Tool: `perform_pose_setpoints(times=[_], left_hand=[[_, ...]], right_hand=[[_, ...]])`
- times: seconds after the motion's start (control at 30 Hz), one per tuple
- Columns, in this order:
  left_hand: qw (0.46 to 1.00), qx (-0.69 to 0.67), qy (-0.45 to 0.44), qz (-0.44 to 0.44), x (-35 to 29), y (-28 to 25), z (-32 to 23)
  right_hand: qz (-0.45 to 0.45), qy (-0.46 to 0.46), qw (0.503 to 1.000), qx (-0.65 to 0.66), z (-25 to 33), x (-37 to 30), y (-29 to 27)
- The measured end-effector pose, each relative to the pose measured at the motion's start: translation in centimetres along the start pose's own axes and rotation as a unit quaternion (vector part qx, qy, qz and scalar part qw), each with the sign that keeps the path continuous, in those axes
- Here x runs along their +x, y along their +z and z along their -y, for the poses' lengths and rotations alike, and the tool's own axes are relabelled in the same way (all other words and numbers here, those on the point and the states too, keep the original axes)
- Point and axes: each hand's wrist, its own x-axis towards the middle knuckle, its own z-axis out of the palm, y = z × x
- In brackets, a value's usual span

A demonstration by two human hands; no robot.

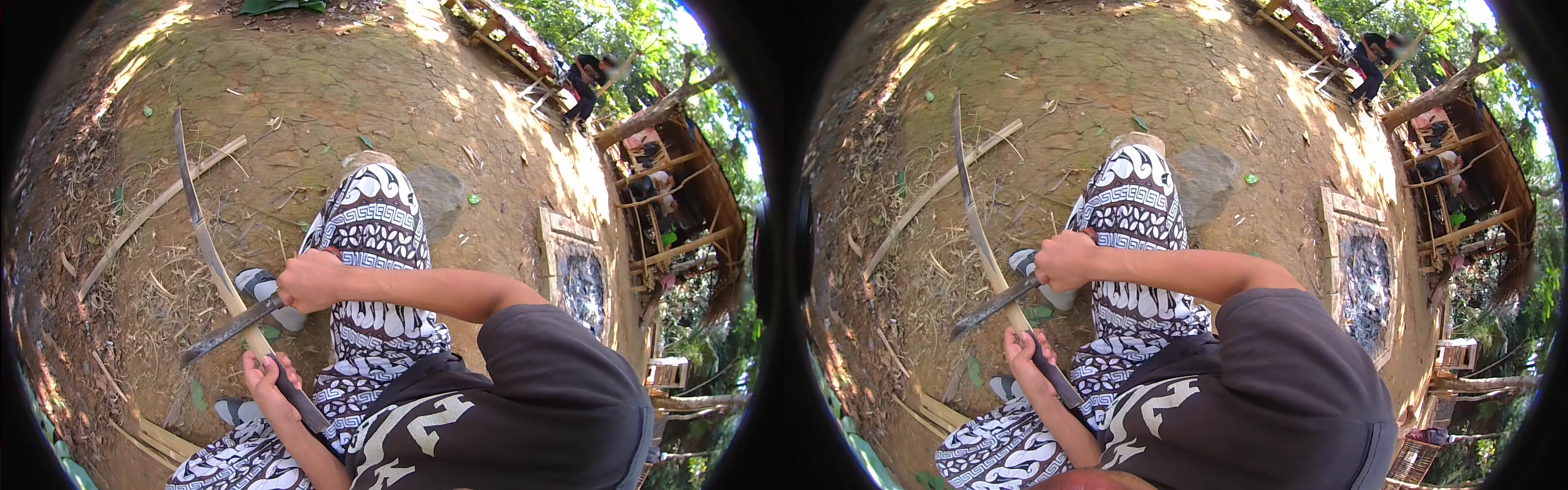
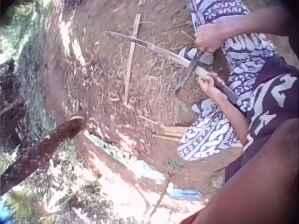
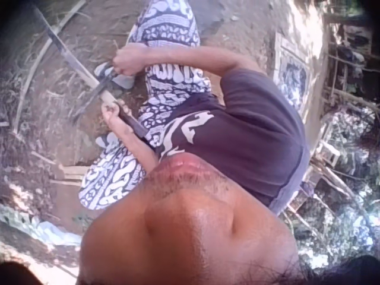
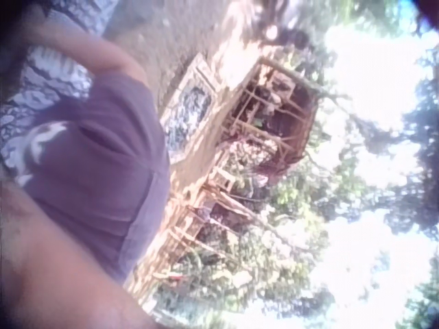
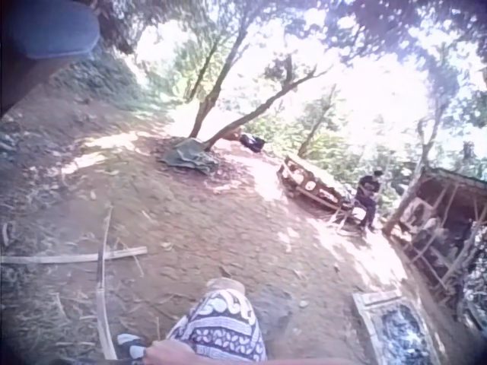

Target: The person uses a blade to shave a thin strip of bamboo by hand while seated on a log outdoors.

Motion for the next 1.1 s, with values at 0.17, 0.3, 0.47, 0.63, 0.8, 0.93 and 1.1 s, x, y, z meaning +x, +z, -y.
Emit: perform_pose_setpoints(times=[0.17, 0.3, 0.47, 0.63, 0.8, 0.93, 1.1], left_hand=[[1.000, 0.010, -0.001, 0.006, -1.2, -0.2, -0.8], [0.994, 0.074, -0.043, -0.072, -1.6, 0.9, -1.6], [0.999, 0.044, 0.003, -0.020, 0.7, -1.1, -0.4], [0.993, 0.082, -0.083, -0.030, 0.5, -0.8, -1.0], [0.991, 0.122, -0.048, -0.015, 0.1, -0.9, 0.0], [0.990, 0.130, -0.052, -0.018, 0.0, -0.9, 0.3], [0.990, 0.130, -0.047, -0.015, 0.2, -1.3, 1.1]], right_hand=[[0.014, -0.007, 1.000, 0.005, 0.2, -0.3, -2.0], [-0.017, -0.041, 0.999, -0.003, -0.3, 0.8, -0.6], [0.031, -0.020, 0.999, -0.019, 1.0, 1.5, 0.5], [0.040, -0.038, 0.998, -0.021, 0.5, 2.0, 1.9], [0.061, -0.051, 0.997, -0.008, 0.3, 3.1, 2.5], [0.059, -0.072, 0.995, -0.036, -0.5, 3.9, 3.6], [0.063, -0.108, 0.990, -0.069, -1.8, 4.8, 4.3]])
